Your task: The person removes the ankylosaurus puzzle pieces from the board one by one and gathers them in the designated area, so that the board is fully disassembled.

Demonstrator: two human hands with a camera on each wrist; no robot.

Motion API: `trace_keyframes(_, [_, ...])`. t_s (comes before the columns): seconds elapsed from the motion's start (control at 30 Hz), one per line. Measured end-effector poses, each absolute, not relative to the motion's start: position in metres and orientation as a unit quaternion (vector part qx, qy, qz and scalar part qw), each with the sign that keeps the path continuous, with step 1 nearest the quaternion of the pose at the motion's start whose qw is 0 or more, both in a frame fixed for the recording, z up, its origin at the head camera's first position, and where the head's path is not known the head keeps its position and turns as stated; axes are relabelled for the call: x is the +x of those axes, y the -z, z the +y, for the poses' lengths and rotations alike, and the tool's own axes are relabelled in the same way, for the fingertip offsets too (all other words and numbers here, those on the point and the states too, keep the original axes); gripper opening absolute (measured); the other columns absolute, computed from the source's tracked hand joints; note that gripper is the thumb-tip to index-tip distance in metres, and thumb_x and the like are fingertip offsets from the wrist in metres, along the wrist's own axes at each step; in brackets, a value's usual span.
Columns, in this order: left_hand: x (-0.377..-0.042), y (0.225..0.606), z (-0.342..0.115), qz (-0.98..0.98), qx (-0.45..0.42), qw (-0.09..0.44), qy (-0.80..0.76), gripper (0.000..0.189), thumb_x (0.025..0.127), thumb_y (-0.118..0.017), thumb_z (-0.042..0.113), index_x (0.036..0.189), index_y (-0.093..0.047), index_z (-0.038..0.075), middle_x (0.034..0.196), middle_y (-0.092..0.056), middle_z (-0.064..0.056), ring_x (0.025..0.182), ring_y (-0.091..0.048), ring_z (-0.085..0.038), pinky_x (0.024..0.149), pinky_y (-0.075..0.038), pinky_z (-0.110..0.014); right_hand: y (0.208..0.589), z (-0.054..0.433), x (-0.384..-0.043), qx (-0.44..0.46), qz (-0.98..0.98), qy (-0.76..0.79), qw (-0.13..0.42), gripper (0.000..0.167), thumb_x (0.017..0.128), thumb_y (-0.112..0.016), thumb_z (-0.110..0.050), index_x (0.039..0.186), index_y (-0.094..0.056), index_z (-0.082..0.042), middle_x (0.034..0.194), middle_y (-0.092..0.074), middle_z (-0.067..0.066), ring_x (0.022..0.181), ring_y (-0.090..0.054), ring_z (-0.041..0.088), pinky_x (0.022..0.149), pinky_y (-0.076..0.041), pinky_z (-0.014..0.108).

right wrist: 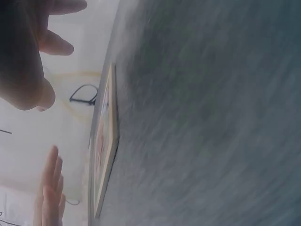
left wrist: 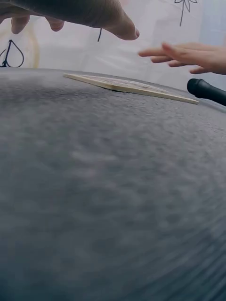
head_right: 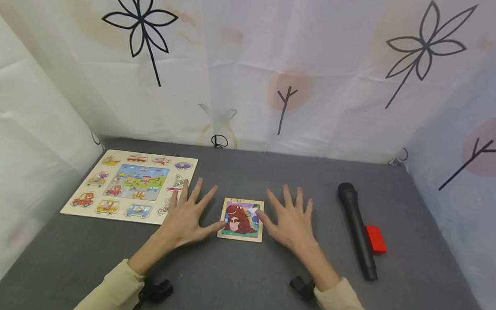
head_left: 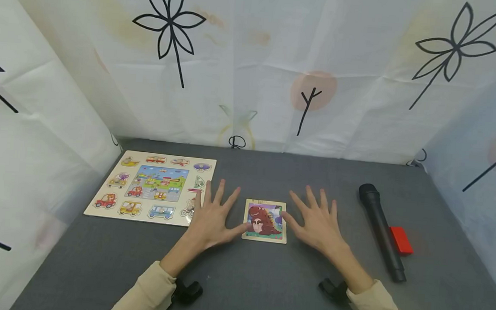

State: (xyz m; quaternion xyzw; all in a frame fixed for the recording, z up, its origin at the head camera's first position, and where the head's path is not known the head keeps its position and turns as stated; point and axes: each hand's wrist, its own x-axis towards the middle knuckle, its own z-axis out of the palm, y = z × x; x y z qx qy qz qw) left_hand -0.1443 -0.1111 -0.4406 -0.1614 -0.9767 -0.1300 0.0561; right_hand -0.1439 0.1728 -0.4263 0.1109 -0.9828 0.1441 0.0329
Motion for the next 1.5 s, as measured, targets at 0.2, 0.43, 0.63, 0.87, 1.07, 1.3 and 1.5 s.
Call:
trace_keyframes(0.2, [-0.147, 0.444, -0.103, -0.975, -0.167, 0.046, 0.137, 0.099, 0.083, -0.057, 0.08, 0.163, -0.031, 0.026, 0.169, -0.023, -0.021, 0.154, -0.016, -0.056, 0.124, -0.019, -0.069, 0.426, 0.154, -0.149, 0.128, -0.981, -0.144, 0.029, 0.071, 0.096, -0.058, -0.059, 0.155, -0.047, -0.022, 0.163, -0.036, 0.024, 0.152, -0.025, 0.056, 0.115, -0.023, 0.079])
trace_keyframes(0.43, [-0.151, 0.447, -0.095, -0.973, -0.171, 0.016, 0.156, 0.103, 0.084, -0.056, 0.08, 0.164, -0.027, 0.023, 0.17, -0.022, -0.021, 0.154, -0.018, -0.055, 0.125, -0.022, -0.065, 0.425, 0.136, -0.155, 0.163, -0.973, -0.163, 0.021, 0.067, 0.096, -0.06, -0.055, 0.153, -0.051, -0.021, 0.16, -0.041, 0.024, 0.149, -0.033, 0.053, 0.112, -0.033, 0.077])
trace_keyframes(0.63, [-0.154, 0.45, -0.091, -0.97, -0.18, 0.013, 0.164, 0.105, 0.083, -0.06, 0.078, 0.164, -0.026, 0.02, 0.169, -0.025, -0.02, 0.154, -0.023, -0.053, 0.124, -0.025, -0.066, 0.422, 0.123, -0.161, 0.177, -0.967, -0.185, 0.002, 0.066, 0.098, -0.06, -0.054, 0.153, -0.05, -0.02, 0.162, -0.038, 0.023, 0.149, -0.032, 0.052, 0.109, -0.033, 0.078])
trace_keyframes(0.87, [-0.158, 0.456, -0.088, -0.966, -0.198, 0.0, 0.164, 0.109, 0.081, -0.061, 0.079, 0.164, -0.026, 0.017, 0.169, -0.024, -0.021, 0.155, -0.024, -0.051, 0.124, -0.023, -0.065, 0.423, 0.111, -0.167, 0.192, -0.961, -0.2, -0.023, 0.064, 0.1, -0.059, -0.052, 0.153, -0.049, -0.019, 0.164, -0.034, 0.024, 0.148, -0.032, 0.051, 0.108, -0.036, 0.077])
trace_keyframes(1.07, [-0.161, 0.46, -0.087, -0.967, -0.204, -0.017, 0.151, 0.117, 0.075, -0.065, 0.082, 0.164, -0.025, 0.018, 0.17, -0.025, -0.018, 0.156, -0.022, -0.047, 0.124, -0.023, -0.067, 0.427, 0.104, -0.171, 0.208, -0.951, -0.228, -0.032, 0.051, 0.098, -0.068, -0.039, 0.142, -0.061, -0.014, 0.16, -0.037, 0.025, 0.144, -0.035, 0.053, 0.105, -0.039, 0.076])
trace_keyframes(1.3, [-0.162, 0.463, -0.088, -0.967, -0.213, -0.022, 0.135, 0.118, 0.073, -0.065, 0.083, 0.163, -0.029, 0.016, 0.17, -0.026, -0.017, 0.157, -0.022, -0.045, 0.123, -0.021, -0.068, 0.43, 0.096, -0.176, 0.211, -0.945, -0.246, -0.053, 0.038, 0.092, -0.077, -0.035, 0.123, -0.071, -0.014, 0.158, -0.04, 0.024, 0.142, -0.035, 0.051, 0.107, -0.039, 0.073])
trace_keyframes(1.5, [-0.162, 0.461, -0.091, -0.966, -0.221, -0.015, 0.135, 0.11, 0.077, -0.063, 0.08, 0.161, -0.034, 0.016, 0.168, -0.03, -0.016, 0.156, -0.025, -0.045, 0.123, -0.023, -0.067, 0.428, 0.094, -0.179, 0.206, -0.948, -0.233, -0.064, 0.038, 0.091, -0.078, -0.037, 0.121, -0.072, -0.015, 0.151, -0.047, 0.02, 0.137, -0.04, 0.047, 0.106, -0.042, 0.067])
